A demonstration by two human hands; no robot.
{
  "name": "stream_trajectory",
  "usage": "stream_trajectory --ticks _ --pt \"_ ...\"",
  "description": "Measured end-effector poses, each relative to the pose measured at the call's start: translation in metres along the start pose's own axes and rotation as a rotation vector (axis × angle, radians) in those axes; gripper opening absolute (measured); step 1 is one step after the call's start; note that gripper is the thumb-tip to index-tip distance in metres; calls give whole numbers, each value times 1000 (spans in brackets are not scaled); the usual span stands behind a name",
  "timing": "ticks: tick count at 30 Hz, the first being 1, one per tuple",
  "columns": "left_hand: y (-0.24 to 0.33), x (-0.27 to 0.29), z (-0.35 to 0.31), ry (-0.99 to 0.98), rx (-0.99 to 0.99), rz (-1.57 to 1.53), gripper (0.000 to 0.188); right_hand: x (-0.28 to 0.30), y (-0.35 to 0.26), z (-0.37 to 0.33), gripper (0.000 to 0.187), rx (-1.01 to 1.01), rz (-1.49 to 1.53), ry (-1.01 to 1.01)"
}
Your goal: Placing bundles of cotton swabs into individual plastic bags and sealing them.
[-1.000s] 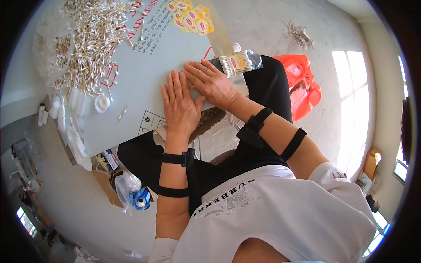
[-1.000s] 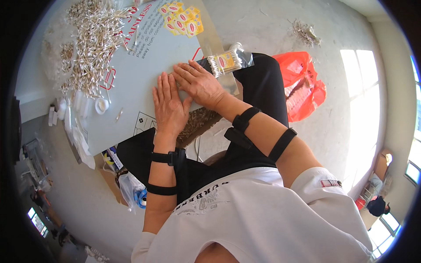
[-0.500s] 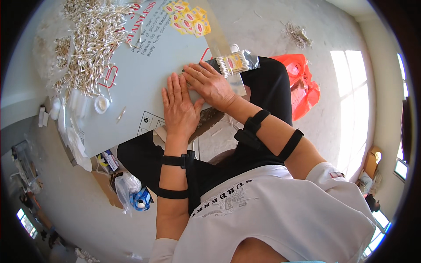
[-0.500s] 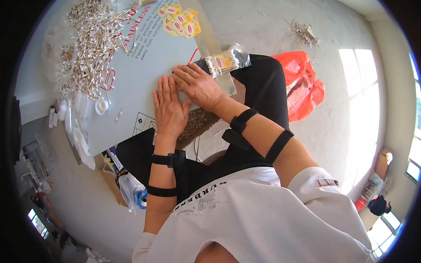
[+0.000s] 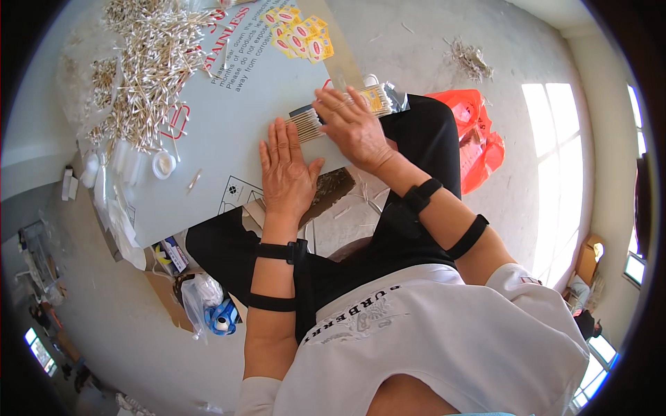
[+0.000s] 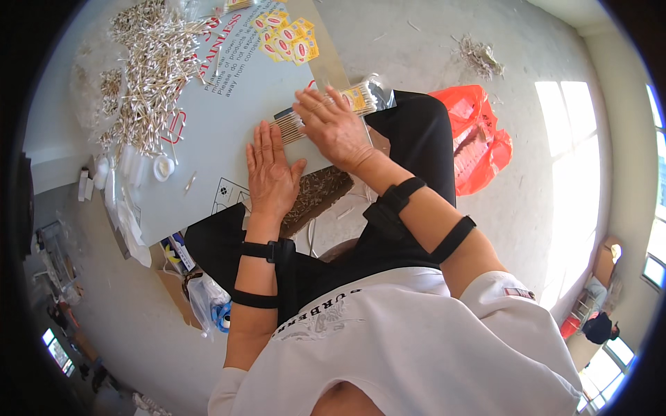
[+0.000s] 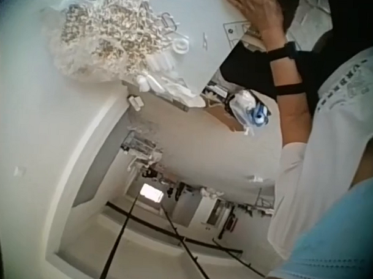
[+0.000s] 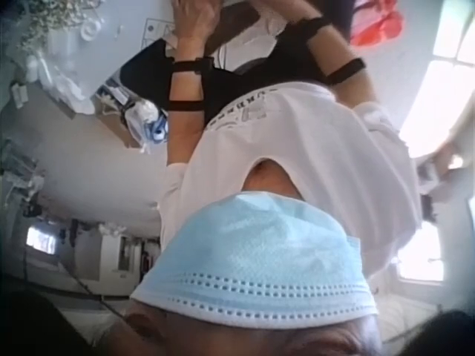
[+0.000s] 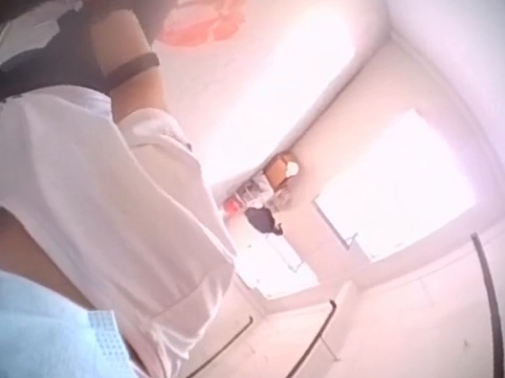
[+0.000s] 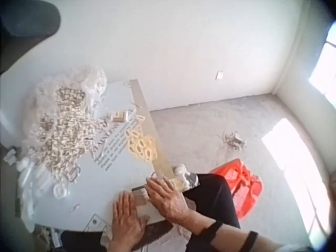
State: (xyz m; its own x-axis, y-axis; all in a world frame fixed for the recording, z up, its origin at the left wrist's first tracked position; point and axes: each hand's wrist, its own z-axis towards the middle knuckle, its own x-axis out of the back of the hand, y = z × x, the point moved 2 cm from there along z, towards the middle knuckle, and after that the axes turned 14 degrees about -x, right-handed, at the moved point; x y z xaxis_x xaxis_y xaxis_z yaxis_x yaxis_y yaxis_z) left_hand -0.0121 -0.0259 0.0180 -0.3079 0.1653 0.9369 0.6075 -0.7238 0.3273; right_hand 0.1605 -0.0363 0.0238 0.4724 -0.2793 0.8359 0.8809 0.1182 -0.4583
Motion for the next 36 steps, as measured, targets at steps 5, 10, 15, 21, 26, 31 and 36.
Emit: stream_trajectory --ticks 5,10,15,21,26,31,36 --pt "1 0 0 -14 12 15 83 43 60 -15 50 -355 -209 19" --pt "5 -2 3 -8 15 11 83 28 71 -27 52 -327 -222 -136" --pt "14 -7 14 -7 6 -8 82 26 74 -28 51 -376 -79 -164" --pt "31 -15 30 6 -18 -19 82 26 74 -27 51 -375 -65 -153" --pt "39 -18 36 2 -20 -42 82 28 72 -27 51 -378 -19 -160" --pt "45 -22 41 9 -19 -46 83 28 73 -28 52 -380 -14 -181" --pt "49 -24 44 10 -18 -48 82 28 72 -27 49 -348 -58 -123"
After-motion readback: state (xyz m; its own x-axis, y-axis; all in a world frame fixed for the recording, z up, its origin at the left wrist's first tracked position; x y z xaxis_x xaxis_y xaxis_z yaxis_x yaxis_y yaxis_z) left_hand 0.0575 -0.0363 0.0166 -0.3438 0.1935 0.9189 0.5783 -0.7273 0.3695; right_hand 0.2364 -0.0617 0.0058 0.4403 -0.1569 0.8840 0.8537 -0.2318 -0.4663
